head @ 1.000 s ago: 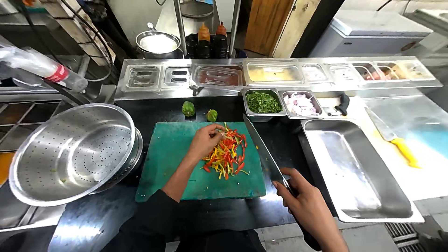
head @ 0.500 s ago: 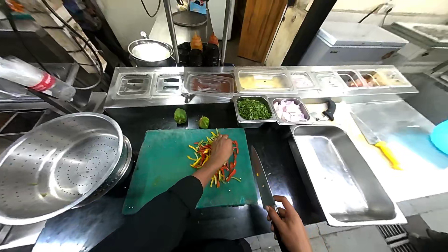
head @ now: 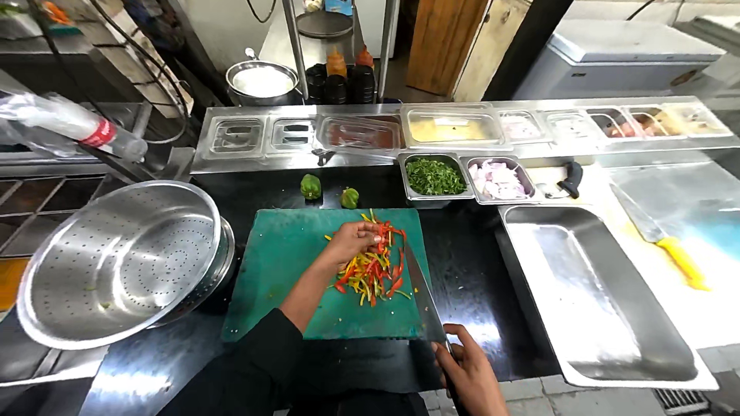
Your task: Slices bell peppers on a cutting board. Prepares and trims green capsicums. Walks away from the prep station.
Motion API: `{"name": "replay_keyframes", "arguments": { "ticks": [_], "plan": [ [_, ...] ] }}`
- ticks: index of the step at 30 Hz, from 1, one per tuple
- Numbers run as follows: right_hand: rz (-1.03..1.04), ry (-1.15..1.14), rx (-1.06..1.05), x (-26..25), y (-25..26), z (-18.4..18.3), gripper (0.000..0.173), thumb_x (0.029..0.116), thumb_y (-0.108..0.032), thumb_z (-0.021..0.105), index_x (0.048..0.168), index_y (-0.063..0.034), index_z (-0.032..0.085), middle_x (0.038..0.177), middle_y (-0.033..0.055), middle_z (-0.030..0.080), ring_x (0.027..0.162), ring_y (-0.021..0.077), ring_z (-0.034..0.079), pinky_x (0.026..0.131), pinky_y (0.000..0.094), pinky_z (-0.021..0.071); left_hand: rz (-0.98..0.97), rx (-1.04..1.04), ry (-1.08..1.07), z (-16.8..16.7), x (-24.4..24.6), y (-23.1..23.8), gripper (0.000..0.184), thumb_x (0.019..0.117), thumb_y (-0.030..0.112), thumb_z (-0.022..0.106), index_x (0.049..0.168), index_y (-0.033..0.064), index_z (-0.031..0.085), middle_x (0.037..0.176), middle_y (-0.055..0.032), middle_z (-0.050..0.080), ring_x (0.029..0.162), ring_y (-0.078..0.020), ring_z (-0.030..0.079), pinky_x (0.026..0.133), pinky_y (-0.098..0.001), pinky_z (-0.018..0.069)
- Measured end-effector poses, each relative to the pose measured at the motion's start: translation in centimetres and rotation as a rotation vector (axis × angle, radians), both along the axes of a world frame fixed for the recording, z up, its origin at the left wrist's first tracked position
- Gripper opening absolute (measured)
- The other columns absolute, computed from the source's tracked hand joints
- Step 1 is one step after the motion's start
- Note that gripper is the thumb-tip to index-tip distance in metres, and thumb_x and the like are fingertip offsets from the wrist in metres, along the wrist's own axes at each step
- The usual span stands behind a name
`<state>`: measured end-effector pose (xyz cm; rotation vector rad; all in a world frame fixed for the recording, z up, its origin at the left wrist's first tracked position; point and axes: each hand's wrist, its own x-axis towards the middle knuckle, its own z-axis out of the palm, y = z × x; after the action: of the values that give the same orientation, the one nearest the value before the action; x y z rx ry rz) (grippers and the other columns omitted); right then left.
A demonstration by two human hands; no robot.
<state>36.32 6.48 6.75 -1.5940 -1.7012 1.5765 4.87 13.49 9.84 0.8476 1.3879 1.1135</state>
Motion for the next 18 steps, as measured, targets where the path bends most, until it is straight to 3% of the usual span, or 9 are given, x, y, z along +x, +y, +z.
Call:
{"name": "replay_keyframes", "arguments": {
  "ticks": [3,8,11,13,15,18],
  "plan": [
    [0.023,0.009,0.001,-0.7,0.1,-0.1,0.032,0.0957,-0.015,0.065,0.126,-0.0071,0.058,0.070,0.0039,0.069,0.050,0.0161,0.064,0.046,0.0329,0.0562,0.052,-0.013,0.024,-0.3,-0.8,-0.7,0.018,0.1014,0.003,0.060,0.116,-0.0062,0.064,0.100,-0.0114,0.068,0.081,-0.0135,0.068,0.079,-0.0299,0.0585],
    [0.022,0.010,0.007,-0.9,0.4,0.0,0.033,0.0955,-0.014,0.065,0.127,-0.0060,0.057,0.069,0.0040,0.068,0.050,0.0151,0.064,0.045,0.0317,0.0554,0.139,-0.003,0.092,-1.9,-2.1,-2.6,0.021,0.1051,0.017,0.058,0.104,-0.0012,0.069,0.088,-0.0067,0.070,0.070,-0.0107,0.065,0.067,-0.0254,0.0561],
    [0.022,-0.002,0.012,-0.6,0.4,0.1,0.033,0.0962,-0.013,0.066,0.127,-0.0058,0.057,0.070,0.0041,0.069,0.050,0.0149,0.065,0.045,0.0312,0.0558,0.224,0.004,0.267,-3.9,-2.7,-5.0,0.023,0.1068,0.015,0.054,0.115,0.0018,0.070,0.104,-0.0084,0.072,0.080,-0.0147,0.067,0.074,-0.0317,0.0565],
    [0.021,0.015,0.024,-0.2,0.3,0.2,0.034,0.0964,-0.012,0.065,0.128,-0.0041,0.057,0.071,0.0046,0.069,0.051,0.0148,0.065,0.046,0.0315,0.0560,0.326,-0.069,0.439,-5.4,-2.8,-7.0,0.025,0.1058,0.017,0.057,0.125,0.0060,0.068,0.119,-0.0117,0.069,0.093,-0.0226,0.069,0.083,-0.0422,0.0572],
    [0.014,0.031,0.029,0.1,0.1,0.2,0.033,0.0964,-0.011,0.065,0.127,-0.0032,0.056,0.070,0.0041,0.068,0.051,0.0139,0.064,0.047,0.0307,0.0557,0.351,-0.174,0.549,-6.1,-2.4,-8.8,0.038,0.1032,0.019,0.062,0.138,0.0051,0.059,0.130,-0.0176,0.063,0.103,-0.0301,0.068,0.091,-0.0485,0.0559],
    [-0.008,0.043,0.015,0.4,0.0,0.3,0.031,0.0972,-0.010,0.064,0.126,-0.0027,0.056,0.069,0.0046,0.068,0.050,0.0139,0.064,0.046,0.0303,0.0556,0.243,-0.237,0.597,-5.8,-1.6,-9.3,0.068,0.0947,0.028,0.075,0.152,0.0074,0.045,0.147,-0.0198,0.050,0.101,-0.0285,0.069,0.089,-0.0446,0.0582]
  ]
}}
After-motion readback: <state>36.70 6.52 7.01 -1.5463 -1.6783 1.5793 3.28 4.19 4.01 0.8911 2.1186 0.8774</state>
